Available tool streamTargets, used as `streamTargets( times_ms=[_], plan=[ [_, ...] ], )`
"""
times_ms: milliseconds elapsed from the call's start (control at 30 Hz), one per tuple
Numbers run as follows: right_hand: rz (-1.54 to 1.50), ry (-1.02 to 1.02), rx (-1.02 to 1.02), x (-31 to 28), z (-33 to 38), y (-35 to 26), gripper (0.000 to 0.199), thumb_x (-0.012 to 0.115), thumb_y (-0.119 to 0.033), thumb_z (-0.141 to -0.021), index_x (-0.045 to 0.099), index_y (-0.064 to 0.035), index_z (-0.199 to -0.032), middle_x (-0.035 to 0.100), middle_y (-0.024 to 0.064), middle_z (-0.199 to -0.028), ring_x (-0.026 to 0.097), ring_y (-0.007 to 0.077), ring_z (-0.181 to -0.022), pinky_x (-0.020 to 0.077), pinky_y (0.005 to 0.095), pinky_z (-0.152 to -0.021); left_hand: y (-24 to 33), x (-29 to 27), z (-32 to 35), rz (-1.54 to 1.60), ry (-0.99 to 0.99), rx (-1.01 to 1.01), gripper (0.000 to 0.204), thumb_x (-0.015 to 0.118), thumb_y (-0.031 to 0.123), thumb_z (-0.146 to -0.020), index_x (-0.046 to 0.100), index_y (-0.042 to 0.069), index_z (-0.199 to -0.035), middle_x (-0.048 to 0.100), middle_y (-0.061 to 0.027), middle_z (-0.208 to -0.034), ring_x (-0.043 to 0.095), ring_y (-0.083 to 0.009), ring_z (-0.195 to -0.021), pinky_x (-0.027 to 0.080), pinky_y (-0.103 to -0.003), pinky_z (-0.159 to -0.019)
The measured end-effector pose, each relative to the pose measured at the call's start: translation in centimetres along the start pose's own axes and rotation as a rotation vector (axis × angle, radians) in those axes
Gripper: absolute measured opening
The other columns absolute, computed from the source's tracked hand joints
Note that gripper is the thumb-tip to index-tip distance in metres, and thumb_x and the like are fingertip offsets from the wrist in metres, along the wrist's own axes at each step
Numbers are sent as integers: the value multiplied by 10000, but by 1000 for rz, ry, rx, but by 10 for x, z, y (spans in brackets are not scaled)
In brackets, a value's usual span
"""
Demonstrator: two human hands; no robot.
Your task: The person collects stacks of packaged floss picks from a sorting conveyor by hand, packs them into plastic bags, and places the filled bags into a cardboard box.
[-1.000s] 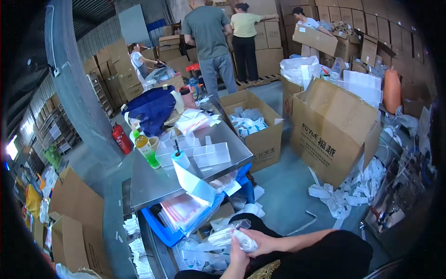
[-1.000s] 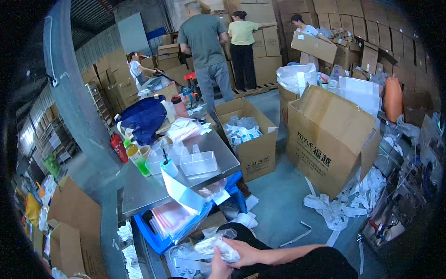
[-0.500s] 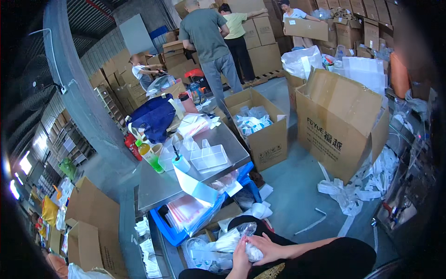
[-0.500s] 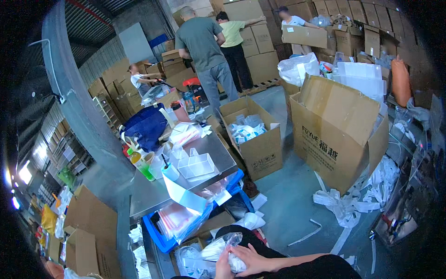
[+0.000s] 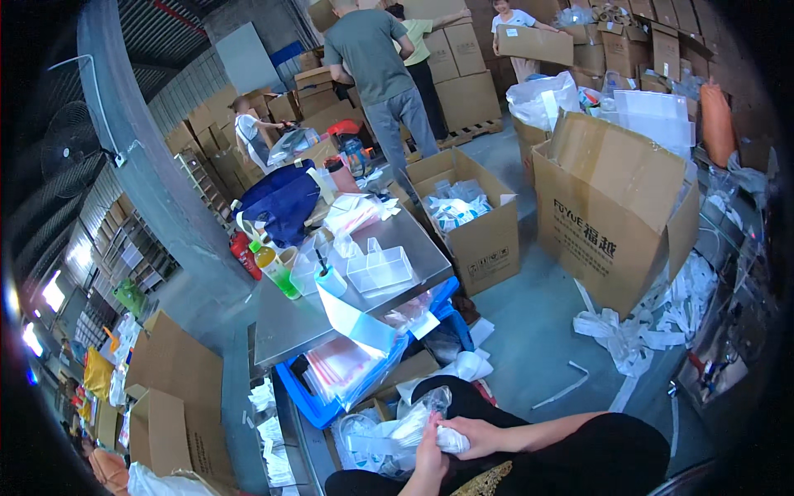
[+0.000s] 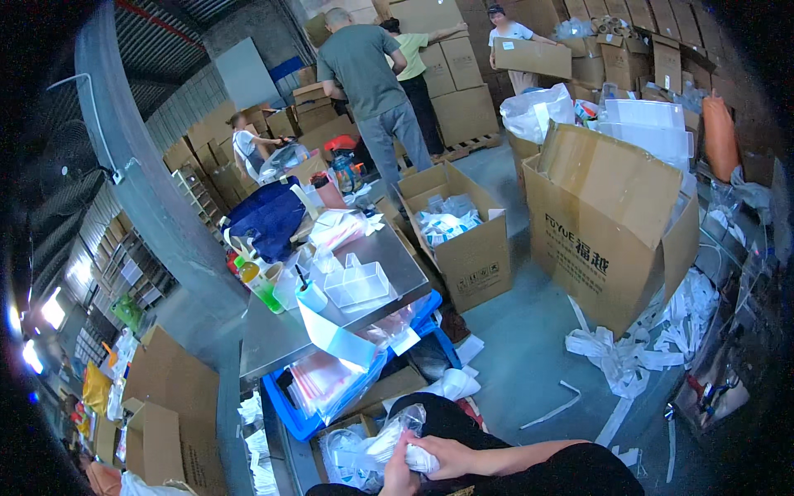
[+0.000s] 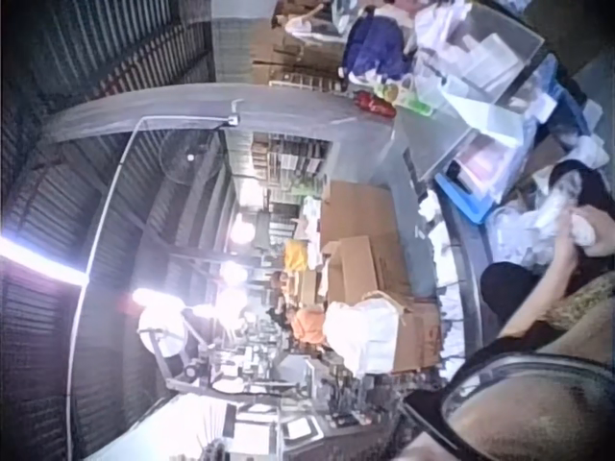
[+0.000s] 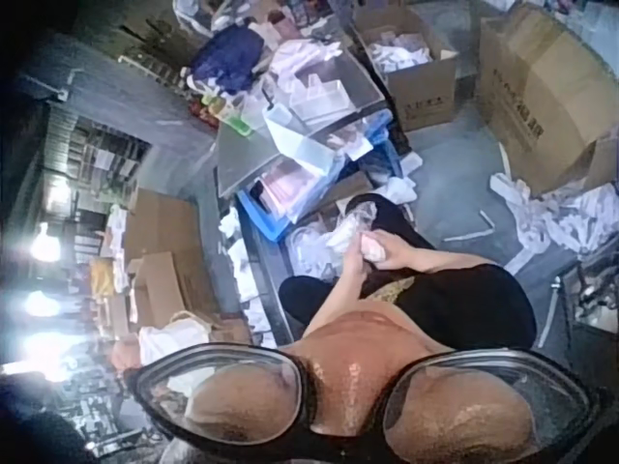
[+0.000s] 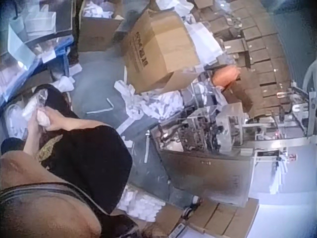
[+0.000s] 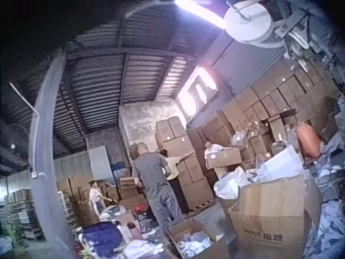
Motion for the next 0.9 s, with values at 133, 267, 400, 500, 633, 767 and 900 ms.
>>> streamTargets(
  times_ms=[133, 267, 400, 500, 633, 767, 900],
  plan=[
    [-88, 71, -82, -35, -11, -27, 737, 645, -202, -657, 251, -62, -1263, 455, 112, -1105, 491, 228, -985, 379, 309, -845, 61, 11, 28, -433, 149, -312, 440, 395, 309, -846, 389, 29, -1185, 433, -101, -1190, 482, -207, -1016, 405, -329, -818],
    [-1030, -163, 227, -6, -25, -28, 607, 644, -104, -690, 335, -42, -1208, 487, 24, -1068, 467, 106, -947, 367, 279, -846, 93, -26, 19, -1767, 27, 600, 434, 439, 272, -800, 403, 50, -1172, 400, -121, -1232, 512, -248, -981, 428, -383, -759],
    [-1124, -281, 386, 11, -27, -5, 529, 644, -117, -684, 390, -51, -1143, 534, 33, -980, 515, 109, -874, 415, 271, -759, 113, -8, 32, -2064, -39, 328, 484, 442, 135, -713, 387, 47, -1186, 350, -124, -1273, 450, -281, -1066, 385, -407, -842],
    [-1214, -363, 422, 20, -26, -28, 497, 633, -118, -685, 405, -49, -1122, 563, 52, -928, 566, 140, -795, 454, 279, -690, 109, -10, 46, -1480, -403, 604, 556, 439, 33, -640, 375, 37, -1192, 332, -144, -1281, 409, -274, -1114, 308, -486, -894],
    [-1325, -459, 496, 20, -18, -36, 564, 635, -151, -675, 359, -57, -1158, 551, 44, -928, 569, 132, -769, 464, 278, -683, 72, -18, 42, -385, -426, 190, 687, 632, 290, -698, 317, 10, -1241, 422, -127, -1185, 438, -221, -1059, 360, -331, -882],
    [-1140, -490, 530, 15, -3, -20, 621, 608, -131, -658, 306, -74, -1198, 539, 54, -922, 562, 135, -787, 454, 271, -695, 65, 9, 50, -210, -472, 208, 639, 607, 369, -714, 371, 31, -1202, 494, -88, -1062, 498, -185, -915, 412, -327, -743],
    [-478, -402, 418, 18, -17, -6, 619, 604, -135, -678, 303, -97, -1218, 534, 60, -965, 553, 153, -849, 450, 277, -718, 77, 55, 61, -1454, -561, 621, 559, 452, 99, -680, 334, 41, -1223, 256, -126, -1326, 400, -273, -1123, 250, -536, -912]
  ],
)
Point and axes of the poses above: each hand's wrist, its own z-axis away from the middle knuckle, its own x-axis out of the palm, y = z × x, the point moved 6 cm from there along -z, towards the middle knuckle
